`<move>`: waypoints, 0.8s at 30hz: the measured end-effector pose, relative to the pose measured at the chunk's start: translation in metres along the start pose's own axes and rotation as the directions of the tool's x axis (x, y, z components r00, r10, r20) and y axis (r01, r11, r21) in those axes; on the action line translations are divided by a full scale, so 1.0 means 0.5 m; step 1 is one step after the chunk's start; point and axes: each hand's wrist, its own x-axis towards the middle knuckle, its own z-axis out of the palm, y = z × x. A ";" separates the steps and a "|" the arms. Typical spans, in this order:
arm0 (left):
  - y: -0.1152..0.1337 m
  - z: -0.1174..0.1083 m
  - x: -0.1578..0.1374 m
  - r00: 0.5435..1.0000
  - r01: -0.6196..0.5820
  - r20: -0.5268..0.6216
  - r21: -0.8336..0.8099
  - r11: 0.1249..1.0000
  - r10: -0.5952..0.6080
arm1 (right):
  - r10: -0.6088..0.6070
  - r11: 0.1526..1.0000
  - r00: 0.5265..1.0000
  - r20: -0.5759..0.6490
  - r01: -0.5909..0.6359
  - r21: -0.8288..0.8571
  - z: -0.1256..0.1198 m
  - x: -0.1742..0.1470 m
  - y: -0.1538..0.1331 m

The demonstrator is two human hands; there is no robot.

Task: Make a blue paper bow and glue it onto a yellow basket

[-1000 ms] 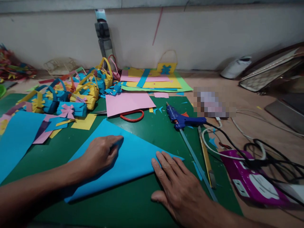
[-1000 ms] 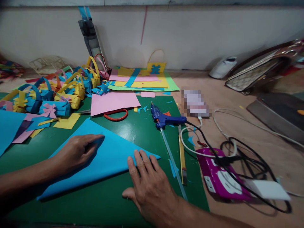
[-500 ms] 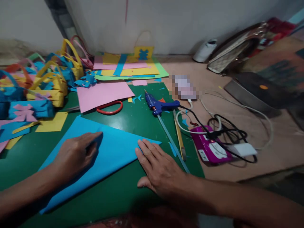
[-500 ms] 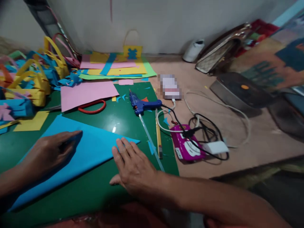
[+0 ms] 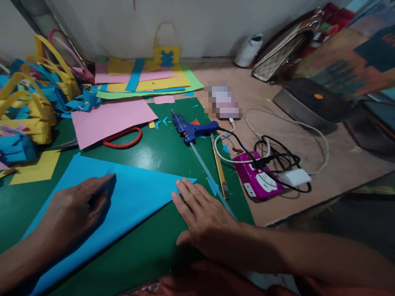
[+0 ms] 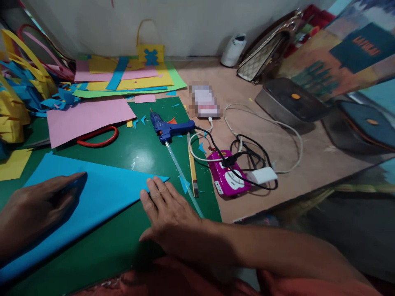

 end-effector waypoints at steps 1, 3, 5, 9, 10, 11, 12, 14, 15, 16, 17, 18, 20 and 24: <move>0.002 -0.002 0.002 1.000 -0.008 -0.001 0.012 1.000 0.008 | 0.008 1.000 1.000 -0.009 -0.008 -0.009 0.000 -0.004 0.000; 0.005 -0.004 0.005 0.998 -0.045 -0.038 0.040 0.998 0.047 | 0.021 1.000 0.999 -0.037 -0.022 -0.021 0.000 -0.011 0.001; 0.007 -0.004 0.008 0.990 -0.098 -0.091 0.073 0.993 0.104 | 0.039 0.999 0.998 -0.050 -0.040 -0.032 0.002 -0.017 0.001; 0.010 -0.005 0.011 0.969 -0.178 -0.150 0.128 0.976 0.197 | 0.064 0.997 0.996 -0.054 -0.067 -0.047 0.002 -0.023 -0.002; 0.011 -0.005 0.012 0.966 -0.186 -0.154 0.133 0.973 0.206 | 0.067 0.996 0.996 -0.054 -0.070 -0.050 0.002 -0.023 -0.003; 0.012 -0.006 0.012 0.965 -0.193 -0.155 0.133 0.972 0.213 | 0.069 0.996 0.996 -0.054 -0.072 -0.054 0.001 -0.023 -0.004; 0.012 -0.006 0.012 0.965 -0.193 -0.156 0.129 0.973 0.212 | 0.073 0.995 0.996 -0.055 -0.076 -0.061 0.000 -0.023 -0.005; 0.012 -0.005 0.012 0.970 -0.179 -0.147 0.116 0.977 0.195 | 0.081 0.993 0.995 -0.063 -0.086 -0.077 -0.002 -0.022 -0.006; 0.011 -0.004 0.012 0.973 -0.169 -0.141 0.109 0.980 0.184 | 0.080 0.993 0.994 -0.068 -0.085 -0.085 -0.003 -0.022 -0.006; 0.010 -0.003 0.011 0.975 -0.160 -0.136 0.101 0.982 0.173 | 0.076 0.992 0.995 -0.069 -0.083 -0.091 -0.005 -0.023 -0.006; 0.008 -0.002 0.010 0.978 -0.150 -0.131 0.094 0.984 0.162 | 0.074 0.992 0.995 -0.068 -0.081 -0.096 -0.007 -0.023 -0.006; 0.007 -0.001 0.009 0.981 -0.143 -0.123 0.086 0.986 0.153 | 0.072 0.992 0.995 -0.067 -0.079 -0.101 -0.009 -0.024 -0.006; 0.006 0.000 0.007 0.986 -0.124 -0.100 0.067 0.990 0.130 | 0.080 0.990 0.995 -0.067 -0.087 -0.112 -0.013 -0.026 -0.007; 0.007 -0.003 0.006 0.995 -0.081 -0.058 0.035 0.996 0.083 | 0.109 0.984 0.991 -0.073 -0.118 -0.136 -0.017 -0.028 -0.006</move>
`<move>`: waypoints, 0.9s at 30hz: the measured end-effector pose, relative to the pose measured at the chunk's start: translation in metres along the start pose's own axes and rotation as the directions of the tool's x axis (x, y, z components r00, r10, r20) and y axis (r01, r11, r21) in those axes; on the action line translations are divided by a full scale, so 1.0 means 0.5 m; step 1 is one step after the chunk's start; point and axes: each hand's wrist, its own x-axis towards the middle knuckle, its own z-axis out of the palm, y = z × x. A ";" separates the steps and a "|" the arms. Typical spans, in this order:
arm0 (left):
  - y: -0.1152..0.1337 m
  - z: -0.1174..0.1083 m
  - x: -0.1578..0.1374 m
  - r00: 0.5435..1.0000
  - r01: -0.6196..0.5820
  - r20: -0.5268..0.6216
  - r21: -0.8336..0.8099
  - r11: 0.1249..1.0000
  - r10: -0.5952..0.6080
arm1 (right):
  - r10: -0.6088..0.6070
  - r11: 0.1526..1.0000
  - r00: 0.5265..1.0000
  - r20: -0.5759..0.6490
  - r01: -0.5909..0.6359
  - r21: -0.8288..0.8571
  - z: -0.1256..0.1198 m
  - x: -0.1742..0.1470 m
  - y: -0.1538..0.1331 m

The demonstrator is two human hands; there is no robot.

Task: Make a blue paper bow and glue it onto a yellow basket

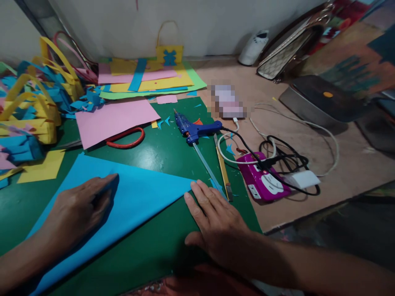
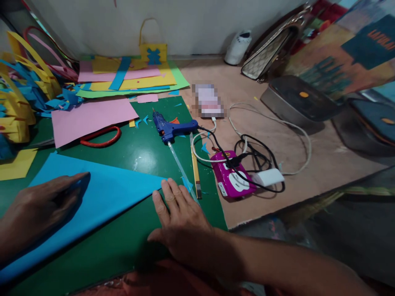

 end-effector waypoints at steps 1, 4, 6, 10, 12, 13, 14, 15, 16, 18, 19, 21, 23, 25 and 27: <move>0.000 0.000 0.000 1.000 0.007 0.001 -0.002 1.000 -0.007 | -0.005 1.000 1.000 -0.002 0.005 -0.004 0.001 0.000 0.001; -0.002 0.005 0.001 1.000 0.000 -0.025 -0.002 1.000 0.000 | -0.035 0.999 0.999 -0.030 0.034 -0.011 0.005 0.001 0.007; -0.004 0.012 0.001 0.998 -0.010 -0.066 -0.007 1.000 0.009 | -0.046 0.999 0.996 -0.074 0.045 -0.013 0.009 0.002 0.012; -0.006 0.020 0.002 0.994 -0.002 -0.107 -0.017 1.000 0.001 | -0.099 0.995 0.986 -0.134 0.096 -0.027 0.015 0.007 0.023; -0.005 0.020 0.004 0.995 0.022 -0.096 -0.019 1.000 -0.024 | -0.127 0.992 0.980 -0.153 0.123 -0.037 0.018 0.010 0.028; -0.004 0.019 0.005 0.996 0.039 -0.084 -0.017 0.999 -0.040 | -0.139 0.990 0.976 -0.166 0.133 -0.045 0.020 0.012 0.030; -0.003 0.018 0.006 0.996 0.055 -0.071 -0.015 0.998 -0.056 | -0.152 0.988 0.972 -0.177 0.144 -0.057 0.021 0.013 0.031; -0.002 0.017 0.006 0.996 0.071 -0.059 -0.012 0.997 -0.071 | -0.166 0.985 0.968 -0.188 0.155 -0.073 0.022 0.015 0.032; -0.002 0.016 0.007 0.995 0.084 -0.046 -0.011 0.996 -0.085 | -0.180 0.982 0.964 -0.196 0.165 -0.090 0.023 0.016 0.032; -0.001 0.015 0.008 0.994 0.101 -0.027 -0.016 0.995 -0.101 | -0.207 0.975 0.957 -0.204 0.185 -0.119 0.024 0.017 0.032; -0.001 0.014 0.008 0.994 0.106 -0.017 -0.020 0.994 -0.106 | -0.214 0.974 0.955 -0.207 0.190 -0.126 0.025 0.017 0.032; -0.001 0.013 0.010 0.994 0.112 0.003 -0.030 0.993 -0.112 | -0.212 0.974 0.954 -0.210 0.189 -0.126 0.025 0.017 0.031; -0.002 0.011 0.011 0.993 0.117 0.027 -0.036 0.993 -0.116 | -0.193 0.979 0.958 -0.211 0.174 -0.107 0.025 0.017 0.031; -0.003 0.010 0.013 0.992 0.121 0.038 -0.042 0.992 -0.120 | -0.168 0.985 0.962 -0.214 0.153 -0.083 0.024 0.016 0.030; -0.003 0.008 0.013 0.991 0.127 0.040 -0.050 0.991 -0.125 | -0.159 0.986 0.964 -0.214 0.146 -0.075 0.023 0.016 0.030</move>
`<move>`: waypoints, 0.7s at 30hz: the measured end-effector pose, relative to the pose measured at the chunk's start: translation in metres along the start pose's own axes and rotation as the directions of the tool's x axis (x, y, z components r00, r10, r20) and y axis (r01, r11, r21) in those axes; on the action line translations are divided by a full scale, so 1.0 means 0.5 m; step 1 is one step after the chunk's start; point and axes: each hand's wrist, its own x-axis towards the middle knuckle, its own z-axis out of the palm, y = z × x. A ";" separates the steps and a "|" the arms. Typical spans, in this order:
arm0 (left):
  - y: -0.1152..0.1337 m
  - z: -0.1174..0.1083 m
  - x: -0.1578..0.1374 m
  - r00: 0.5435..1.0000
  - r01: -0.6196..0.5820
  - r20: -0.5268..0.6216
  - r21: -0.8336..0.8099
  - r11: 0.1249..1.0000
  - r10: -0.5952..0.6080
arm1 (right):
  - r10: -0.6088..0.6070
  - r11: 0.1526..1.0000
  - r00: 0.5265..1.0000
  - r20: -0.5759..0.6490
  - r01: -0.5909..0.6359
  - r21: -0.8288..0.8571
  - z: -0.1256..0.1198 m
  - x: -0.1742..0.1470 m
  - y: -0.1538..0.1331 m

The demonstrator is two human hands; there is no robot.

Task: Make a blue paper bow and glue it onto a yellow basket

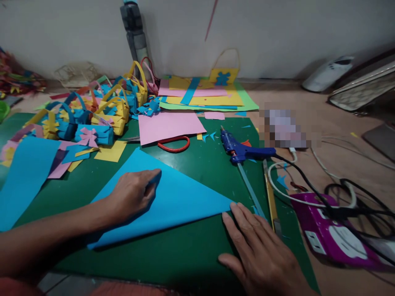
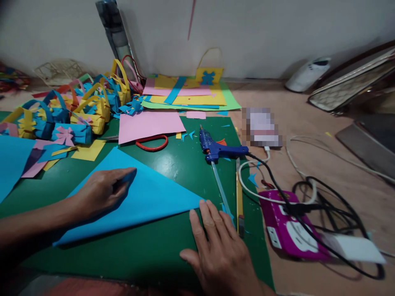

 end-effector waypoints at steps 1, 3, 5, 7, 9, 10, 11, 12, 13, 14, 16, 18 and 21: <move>0.000 -0.001 0.000 1.000 0.004 -0.001 -0.003 1.000 -0.004 | -0.001 1.000 1.000 0.005 0.001 0.003 0.000 0.000 0.000; 0.002 -0.002 0.000 1.000 0.012 -0.002 -0.005 1.000 -0.012 | 0.000 1.000 1.000 0.009 0.000 0.012 -0.001 0.002 0.000; 0.004 -0.004 0.001 1.000 0.018 -0.002 -0.002 1.000 -0.018 | 0.007 1.000 1.000 0.010 -0.007 0.024 -0.001 0.003 0.001; 0.006 -0.006 0.002 1.000 0.017 -0.002 0.001 1.000 -0.017 | 0.010 1.000 1.000 0.005 -0.010 0.027 0.000 0.004 0.001; 0.008 -0.007 0.003 1.000 0.014 -0.005 -0.001 1.000 -0.014 | 0.010 1.000 1.000 0.003 -0.010 0.026 0.000 0.005 0.002; 0.008 -0.008 0.003 1.000 0.011 -0.006 -0.002 1.000 -0.011 | 0.010 1.000 1.000 0.003 -0.010 0.026 -0.001 0.004 0.002; 0.008 -0.008 0.004 1.000 0.008 -0.009 -0.003 1.000 -0.008 | 0.010 1.000 1.000 0.003 -0.010 0.026 -0.001 0.004 0.002; 0.008 -0.009 0.004 1.000 0.005 -0.009 -0.003 1.000 -0.005 | 0.011 1.000 1.000 0.008 -0.011 0.025 -0.002 0.004 0.003; 0.008 -0.009 0.004 1.000 0.004 -0.007 0.000 1.000 -0.004 | 0.010 1.000 1.000 0.012 -0.010 0.024 -0.002 0.004 0.003; 0.008 -0.009 0.004 1.000 0.004 -0.002 0.007 1.000 -0.004 | 0.008 1.000 1.000 0.018 -0.008 0.022 -0.003 0.004 0.004; 0.006 -0.008 0.004 1.000 0.000 0.005 0.027 1.000 0.000 | 0.006 1.000 1.000 0.026 -0.006 0.018 -0.004 0.003 0.005; 0.003 -0.005 0.003 1.000 -0.008 0.013 0.058 0.998 0.008 | 0.005 1.000 1.000 0.029 -0.006 0.018 -0.005 0.003 0.004; 0.002 0.000 -0.001 0.999 -0.033 0.022 0.144 0.989 0.030 | 0.012 1.000 0.998 0.065 -0.013 0.020 -0.007 0.002 0.000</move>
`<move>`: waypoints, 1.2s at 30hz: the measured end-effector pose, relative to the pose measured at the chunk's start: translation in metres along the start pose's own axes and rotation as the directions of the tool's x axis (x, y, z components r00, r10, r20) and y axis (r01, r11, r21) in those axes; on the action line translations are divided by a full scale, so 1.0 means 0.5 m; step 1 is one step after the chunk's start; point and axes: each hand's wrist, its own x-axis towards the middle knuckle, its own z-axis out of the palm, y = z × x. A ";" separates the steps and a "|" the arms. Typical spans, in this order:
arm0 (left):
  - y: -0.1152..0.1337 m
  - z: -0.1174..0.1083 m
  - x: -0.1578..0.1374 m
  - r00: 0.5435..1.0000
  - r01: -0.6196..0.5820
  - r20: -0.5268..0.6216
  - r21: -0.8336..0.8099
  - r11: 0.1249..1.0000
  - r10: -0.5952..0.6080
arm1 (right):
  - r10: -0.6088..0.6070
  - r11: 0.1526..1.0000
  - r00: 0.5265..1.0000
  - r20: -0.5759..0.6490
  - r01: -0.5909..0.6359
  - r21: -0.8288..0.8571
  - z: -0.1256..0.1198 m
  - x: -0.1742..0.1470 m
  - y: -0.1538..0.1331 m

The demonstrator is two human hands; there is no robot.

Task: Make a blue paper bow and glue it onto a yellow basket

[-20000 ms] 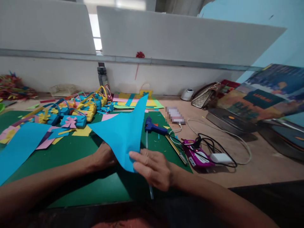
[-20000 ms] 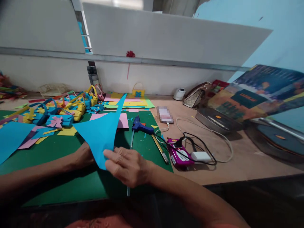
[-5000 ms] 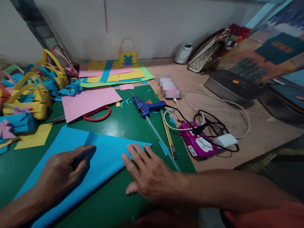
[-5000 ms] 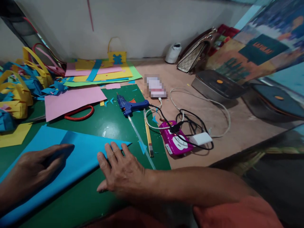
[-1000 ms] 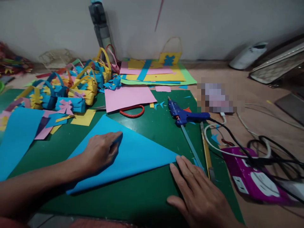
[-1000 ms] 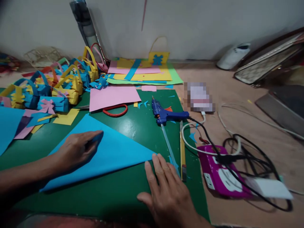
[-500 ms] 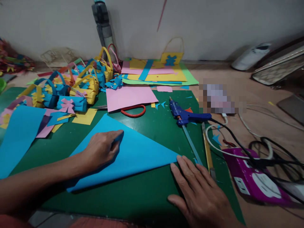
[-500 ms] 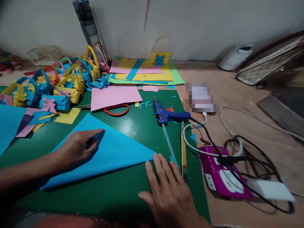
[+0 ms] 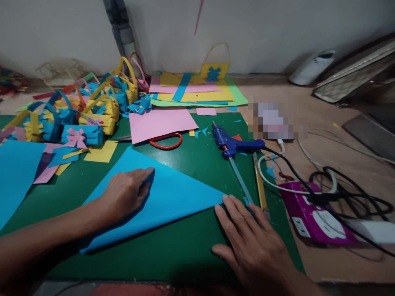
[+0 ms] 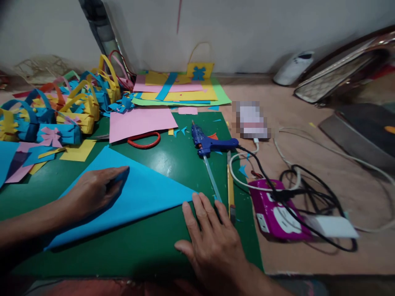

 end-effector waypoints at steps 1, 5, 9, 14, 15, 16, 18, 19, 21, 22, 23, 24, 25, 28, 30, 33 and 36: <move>0.001 0.000 -0.002 1.000 -0.002 0.003 0.049 0.999 0.002 | 0.012 1.000 1.000 0.018 -0.012 0.004 -0.002 -0.001 -0.003; 0.010 -0.011 -0.007 0.999 -0.033 0.031 0.314 0.949 0.025 | 0.068 0.997 0.993 0.095 -0.071 0.021 -0.011 -0.004 -0.014; 0.012 -0.029 -0.004 0.976 -0.217 0.060 0.387 0.896 0.211 | 0.076 0.997 0.993 0.095 -0.077 0.012 -0.017 -0.008 -0.025; 0.006 -0.031 0.001 0.950 -0.307 0.053 0.320 0.896 0.307 | 0.086 0.996 0.994 0.071 -0.089 0.030 -0.015 -0.012 -0.036; 0.005 -0.030 0.000 0.946 -0.318 0.056 0.338 0.886 0.318 | 0.080 0.996 0.994 0.070 -0.083 0.045 -0.014 -0.012 -0.037; 0.005 -0.028 -0.001 0.943 -0.326 0.053 0.358 0.875 0.330 | 0.072 0.995 0.995 0.071 -0.076 0.058 -0.013 -0.012 -0.037; 0.003 -0.025 -0.004 0.941 -0.328 0.054 0.389 0.861 0.334 | 0.063 0.995 0.996 0.069 -0.068 0.071 -0.011 -0.011 -0.038; 0.002 -0.023 -0.006 0.943 -0.323 0.065 0.401 0.857 0.326 | 0.060 0.996 0.996 0.069 -0.065 0.068 -0.010 -0.010 -0.038; 0.001 -0.021 -0.010 0.947 -0.318 0.104 0.425 0.847 0.304 | 0.059 0.997 0.995 0.075 -0.063 0.051 -0.010 -0.010 -0.038; 0.000 -0.020 -0.011 0.947 -0.320 0.122 0.436 0.841 0.297 | 0.064 0.997 0.995 0.080 -0.067 0.042 -0.010 -0.009 -0.039; -0.001 -0.019 -0.011 0.946 -0.323 0.135 0.442 0.837 0.294 | 0.070 0.997 0.994 0.084 -0.073 0.035 -0.011 -0.010 -0.039; 0.000 -0.019 -0.011 0.946 -0.323 0.137 0.446 0.835 0.293 | 0.073 0.997 0.993 0.089 -0.076 0.029 -0.013 -0.010 -0.040; 0.000 -0.018 -0.010 0.947 -0.321 0.124 0.448 0.835 0.297 | 0.079 0.996 0.993 0.091 -0.082 0.025 -0.014 -0.010 -0.040; 0.006 -0.019 -0.004 0.941 -0.323 0.061 0.440 0.837 0.332 | 0.089 0.995 0.992 0.092 -0.092 0.027 -0.018 -0.013 -0.038; 0.010 -0.020 -0.001 0.936 -0.329 0.027 0.430 0.841 0.352 | 0.091 0.995 0.992 0.088 -0.094 0.030 -0.019 -0.016 -0.034; 0.014 -0.023 0.002 0.946 -0.310 0.039 0.409 0.858 0.323 | 0.076 0.997 0.995 0.064 -0.077 0.011 -0.017 -0.021 -0.024; 0.015 -0.025 0.004 0.956 -0.294 0.117 0.376 0.879 0.269 | 0.054 0.998 0.998 0.028 -0.054 -0.025 -0.016 -0.021 -0.013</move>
